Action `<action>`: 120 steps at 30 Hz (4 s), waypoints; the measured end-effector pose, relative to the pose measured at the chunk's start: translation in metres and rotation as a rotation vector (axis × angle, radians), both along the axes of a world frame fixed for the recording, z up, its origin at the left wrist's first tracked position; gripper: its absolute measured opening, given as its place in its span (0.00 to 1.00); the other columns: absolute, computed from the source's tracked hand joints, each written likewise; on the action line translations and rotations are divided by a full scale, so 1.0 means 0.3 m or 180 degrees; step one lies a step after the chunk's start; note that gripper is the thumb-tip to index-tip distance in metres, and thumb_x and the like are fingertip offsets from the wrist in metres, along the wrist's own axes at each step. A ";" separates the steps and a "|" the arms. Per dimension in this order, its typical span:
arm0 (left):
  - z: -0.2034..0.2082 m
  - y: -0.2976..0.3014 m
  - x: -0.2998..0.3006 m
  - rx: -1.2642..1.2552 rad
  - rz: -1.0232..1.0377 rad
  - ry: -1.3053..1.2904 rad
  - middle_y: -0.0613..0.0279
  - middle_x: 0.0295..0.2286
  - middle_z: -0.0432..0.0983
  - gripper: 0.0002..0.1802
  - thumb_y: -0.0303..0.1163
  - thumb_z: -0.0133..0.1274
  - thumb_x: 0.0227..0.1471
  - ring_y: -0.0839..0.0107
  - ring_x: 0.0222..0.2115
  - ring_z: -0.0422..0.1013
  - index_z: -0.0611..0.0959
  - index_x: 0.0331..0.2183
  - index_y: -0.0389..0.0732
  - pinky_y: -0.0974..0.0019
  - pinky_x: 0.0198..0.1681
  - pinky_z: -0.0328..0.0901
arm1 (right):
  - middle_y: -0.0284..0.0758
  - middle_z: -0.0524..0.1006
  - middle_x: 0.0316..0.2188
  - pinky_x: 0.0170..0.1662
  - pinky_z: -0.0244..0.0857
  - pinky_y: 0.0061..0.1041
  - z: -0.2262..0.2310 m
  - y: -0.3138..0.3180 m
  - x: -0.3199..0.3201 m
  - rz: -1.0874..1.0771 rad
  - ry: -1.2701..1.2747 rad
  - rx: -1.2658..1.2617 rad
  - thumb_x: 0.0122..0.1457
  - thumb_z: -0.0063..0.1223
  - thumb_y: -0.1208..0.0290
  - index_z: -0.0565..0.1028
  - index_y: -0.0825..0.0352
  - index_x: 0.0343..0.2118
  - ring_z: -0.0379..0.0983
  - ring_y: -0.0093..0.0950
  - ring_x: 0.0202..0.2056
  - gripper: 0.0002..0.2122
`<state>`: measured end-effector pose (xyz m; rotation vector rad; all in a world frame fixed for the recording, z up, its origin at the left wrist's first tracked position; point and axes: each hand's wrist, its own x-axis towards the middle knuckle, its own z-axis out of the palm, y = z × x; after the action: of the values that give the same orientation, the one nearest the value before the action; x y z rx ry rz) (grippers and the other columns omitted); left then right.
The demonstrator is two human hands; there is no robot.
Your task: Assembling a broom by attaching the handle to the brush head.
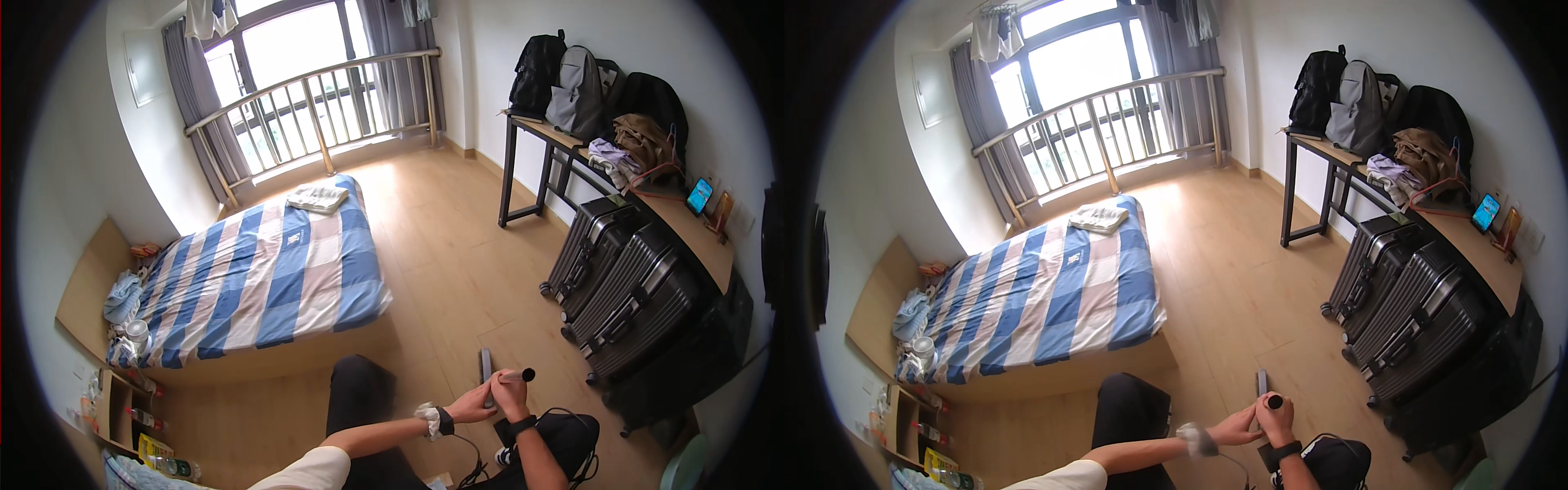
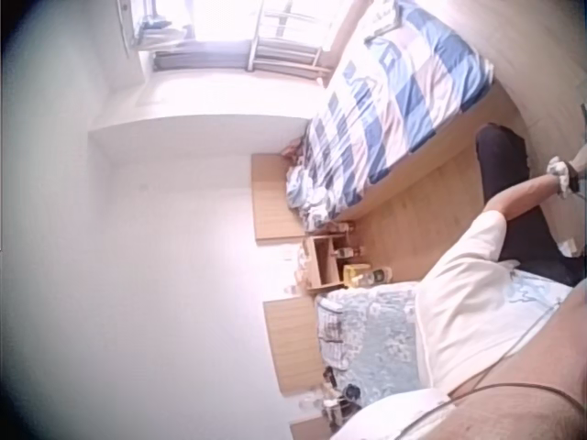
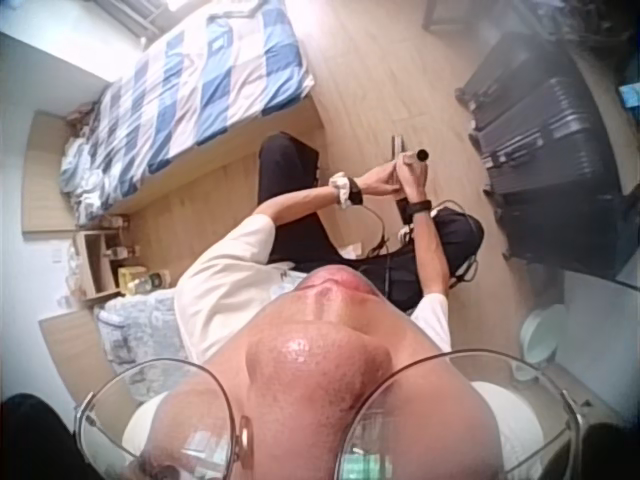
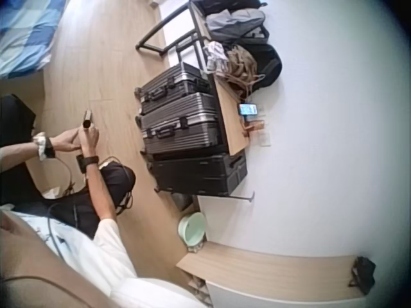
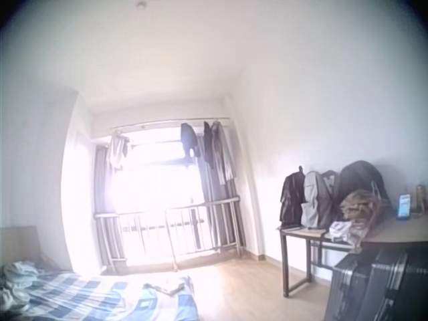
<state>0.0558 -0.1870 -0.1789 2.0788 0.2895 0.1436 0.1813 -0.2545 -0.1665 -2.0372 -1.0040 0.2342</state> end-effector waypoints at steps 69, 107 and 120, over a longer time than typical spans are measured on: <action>0.104 0.013 0.007 0.0456 0.0131 -0.0366 0.54 0.28 0.80 0.09 0.28 0.52 0.45 0.54 0.30 0.76 0.84 0.31 0.38 0.57 0.35 0.70 | 0.36 0.73 0.11 0.21 0.68 0.26 0.016 -0.013 0.078 -0.0113 0.1492 0.0649 0.55 0.50 0.72 0.76 0.72 0.23 0.75 0.26 0.17 0.09; 0.090 0.036 -0.016 0.0234 0.0570 -0.0494 0.47 0.43 0.73 0.25 0.35 0.56 0.47 0.53 0.47 0.69 0.72 0.46 0.36 0.58 0.51 0.64 | 0.46 0.77 0.18 0.27 0.69 0.34 -0.004 0.002 0.051 -0.0250 0.0600 0.0080 0.50 0.52 0.70 0.78 0.71 0.21 0.77 0.42 0.24 0.09; 0.067 0.040 -0.024 0.0343 0.0539 -0.0614 0.42 0.52 0.64 0.35 0.38 0.55 0.47 0.50 0.54 0.62 0.64 0.55 0.34 0.57 0.56 0.60 | 0.39 0.78 0.21 0.24 0.70 0.27 0.052 0.004 0.019 0.0262 0.0858 0.0046 0.55 0.57 0.66 0.77 0.72 0.32 0.76 0.27 0.20 0.12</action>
<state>0.0484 -0.1751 -0.1587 2.1266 0.3456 0.4681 0.1871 -0.2534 -0.1509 -1.8921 -0.9172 0.5285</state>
